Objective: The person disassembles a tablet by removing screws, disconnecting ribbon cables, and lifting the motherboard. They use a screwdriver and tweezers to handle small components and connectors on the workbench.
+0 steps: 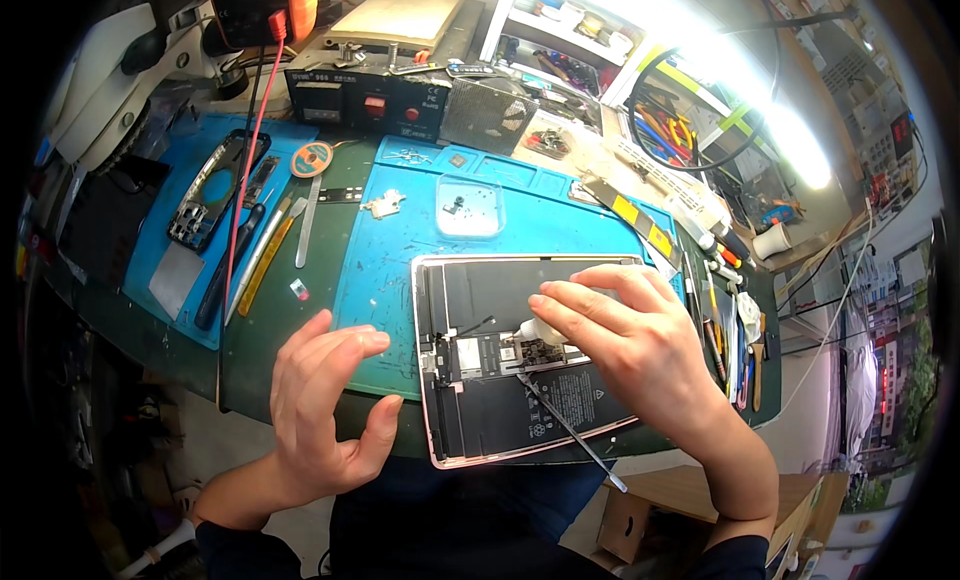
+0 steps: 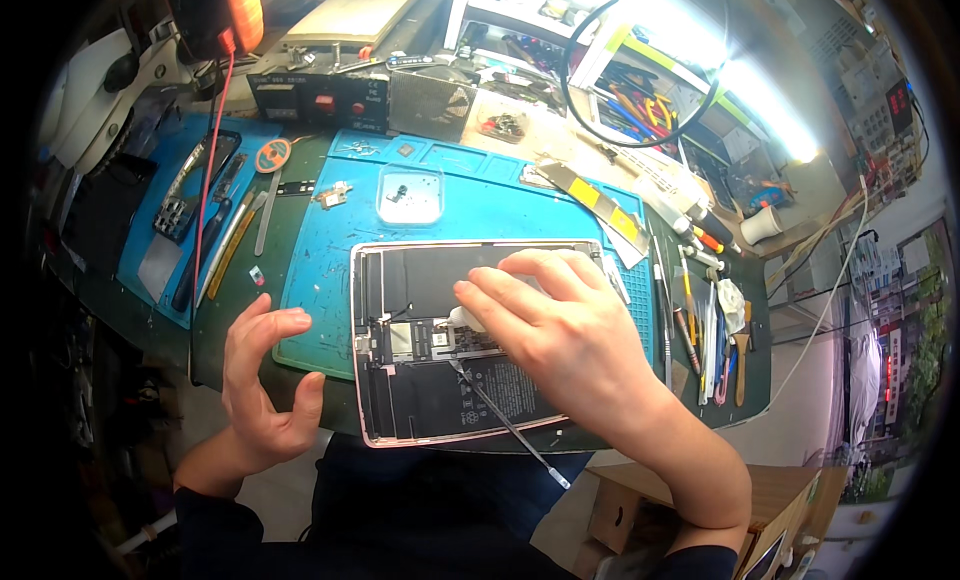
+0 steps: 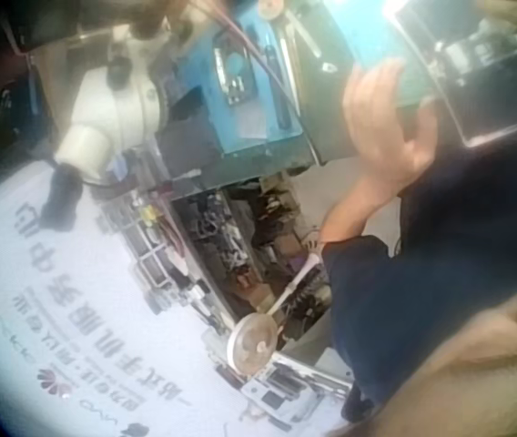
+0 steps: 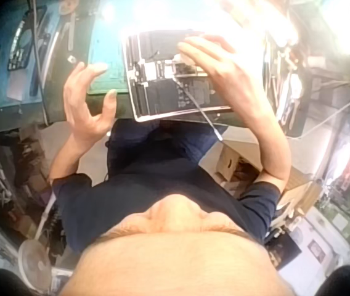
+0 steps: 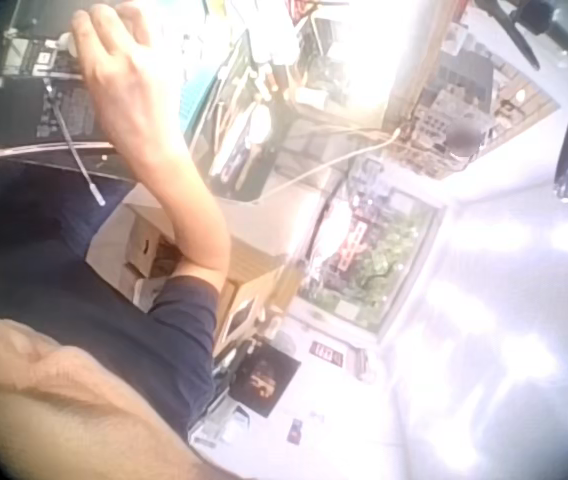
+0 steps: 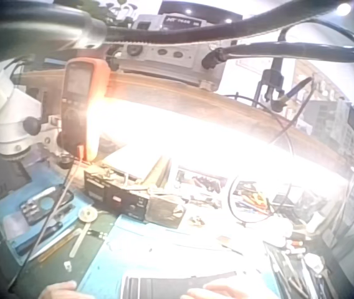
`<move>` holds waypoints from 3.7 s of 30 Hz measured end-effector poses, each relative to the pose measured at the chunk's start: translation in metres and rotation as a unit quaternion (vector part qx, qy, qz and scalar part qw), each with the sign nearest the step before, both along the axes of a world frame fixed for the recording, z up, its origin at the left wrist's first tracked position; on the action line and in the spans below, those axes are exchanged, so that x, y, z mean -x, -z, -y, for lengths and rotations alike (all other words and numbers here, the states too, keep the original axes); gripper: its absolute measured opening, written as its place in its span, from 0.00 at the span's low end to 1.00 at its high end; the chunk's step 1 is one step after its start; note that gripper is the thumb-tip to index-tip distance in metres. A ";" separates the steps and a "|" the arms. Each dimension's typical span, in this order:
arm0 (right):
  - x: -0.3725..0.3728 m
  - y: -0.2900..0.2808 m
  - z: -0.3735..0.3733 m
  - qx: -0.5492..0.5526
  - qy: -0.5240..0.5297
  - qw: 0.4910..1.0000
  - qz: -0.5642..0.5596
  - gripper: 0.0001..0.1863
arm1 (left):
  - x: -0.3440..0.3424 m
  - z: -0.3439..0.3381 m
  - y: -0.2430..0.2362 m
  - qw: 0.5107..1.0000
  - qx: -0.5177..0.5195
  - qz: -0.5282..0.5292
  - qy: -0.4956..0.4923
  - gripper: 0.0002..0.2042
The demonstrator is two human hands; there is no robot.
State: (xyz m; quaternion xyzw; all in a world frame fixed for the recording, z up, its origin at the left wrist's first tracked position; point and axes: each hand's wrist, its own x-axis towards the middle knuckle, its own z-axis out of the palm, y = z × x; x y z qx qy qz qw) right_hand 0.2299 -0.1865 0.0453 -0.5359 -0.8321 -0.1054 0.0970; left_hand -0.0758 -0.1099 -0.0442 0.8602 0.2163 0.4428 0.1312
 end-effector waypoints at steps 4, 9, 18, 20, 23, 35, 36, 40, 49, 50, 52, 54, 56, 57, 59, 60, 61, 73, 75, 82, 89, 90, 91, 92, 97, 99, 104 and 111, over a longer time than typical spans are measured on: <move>-0.003 0.000 0.002 0.007 -0.009 1.000 0.012 0.22 | -0.002 0.000 -0.001 1.000 -0.002 -0.001 0.002 0.31; -0.025 0.005 -0.001 0.041 0.076 0.972 -0.219 0.28 | -0.001 0.002 0.000 1.000 -0.003 -0.003 0.000 0.31; -0.060 0.054 -0.072 0.016 0.225 0.866 -0.447 0.30 | -0.005 0.002 0.001 1.000 -0.012 -0.001 -0.001 0.29; -0.061 0.065 -0.075 0.015 0.234 0.856 -0.461 0.31 | -0.005 0.003 0.001 1.000 0.005 -0.016 -0.002 0.29; -0.050 0.054 -0.055 -0.071 0.216 0.889 -0.397 0.27 | -0.008 0.000 -0.001 0.998 0.019 -0.067 -0.001 0.32; 0.039 0.010 0.092 0.174 0.156 0.957 -0.170 0.29 | -0.013 -0.005 -0.012 0.977 0.057 -0.205 0.035 0.50; 0.038 0.013 0.093 0.156 0.154 0.960 -0.176 0.29 | -0.013 -0.005 -0.012 0.976 0.057 -0.207 0.034 0.50; 0.030 0.028 0.093 0.099 0.145 0.966 -0.192 0.32 | -0.012 -0.005 -0.013 0.976 0.058 -0.210 0.025 0.50; 0.031 0.033 0.082 0.081 0.116 0.976 -0.168 0.32 | -0.011 -0.004 -0.019 0.966 0.053 -0.249 0.036 0.56; 0.032 0.033 0.082 0.081 0.115 0.976 -0.164 0.32 | -0.010 -0.004 -0.021 0.964 0.062 -0.254 0.046 0.58; 0.034 0.036 0.080 0.071 0.112 0.978 -0.163 0.31 | -0.007 -0.011 -0.026 0.957 0.089 -0.262 0.083 0.62; 0.037 0.037 0.079 0.059 0.107 0.981 -0.154 0.30 | -0.004 -0.014 -0.028 0.953 0.100 -0.269 0.101 0.65; 0.039 0.039 0.079 0.046 0.107 0.984 -0.136 0.30 | -0.004 -0.015 -0.028 0.951 0.096 -0.274 0.104 0.66; 0.039 0.039 0.079 0.042 0.103 0.985 -0.133 0.30 | -0.004 -0.015 -0.027 0.952 0.094 -0.274 0.103 0.66; 0.039 0.041 0.078 0.033 0.096 0.986 -0.129 0.30 | -0.005 -0.014 -0.026 0.952 0.090 -0.274 0.101 0.66; 0.040 0.041 0.078 0.034 0.097 0.986 -0.127 0.30 | -0.004 -0.014 -0.026 0.952 0.089 -0.275 0.100 0.66; 0.041 0.040 0.078 0.036 0.098 0.987 -0.126 0.29 | -0.004 -0.013 -0.026 0.952 0.088 -0.277 0.100 0.66; 0.049 0.044 0.066 0.027 0.076 0.988 -0.130 0.29 | -0.004 -0.015 -0.028 0.953 0.072 -0.279 0.092 0.64; 0.052 0.045 0.064 0.026 0.077 0.988 -0.133 0.29 | -0.004 -0.015 -0.026 0.955 0.069 -0.274 0.089 0.64; 0.057 0.045 0.080 0.016 0.140 0.983 -0.120 0.29 | -0.005 -0.015 -0.026 0.958 0.058 -0.268 0.081 0.62; 0.071 0.047 0.079 -0.004 0.180 0.978 -0.104 0.29 | -0.005 -0.014 -0.025 0.959 0.047 -0.269 0.078 0.62; 0.075 0.047 0.078 -0.006 0.188 0.976 -0.110 0.30 | -0.005 -0.014 -0.026 0.958 0.048 -0.270 0.079 0.62; 0.076 0.048 0.078 -0.009 0.192 0.975 -0.113 0.30 | -0.005 -0.014 -0.026 0.958 0.048 -0.271 0.080 0.62; 0.077 0.049 0.078 -0.012 0.195 0.974 -0.116 0.30 | -0.005 -0.014 -0.025 0.958 0.049 -0.272 0.081 0.62; 0.079 0.054 0.077 -0.039 0.187 0.980 -0.060 0.30 | -0.005 -0.013 -0.025 0.956 0.048 -0.277 0.081 0.62; 0.082 0.054 0.077 -0.035 0.193 0.979 -0.053 0.31 | -0.005 -0.013 -0.025 0.957 0.047 -0.276 0.081 0.62; 0.085 0.055 0.071 -0.035 0.207 0.975 -0.072 0.29 | -0.004 -0.013 -0.023 0.957 0.044 -0.275 0.080 0.62; 0.074 0.056 0.078 -0.047 0.179 0.979 -0.088 0.27 | -0.003 -0.014 -0.020 0.959 0.047 -0.267 0.079 0.63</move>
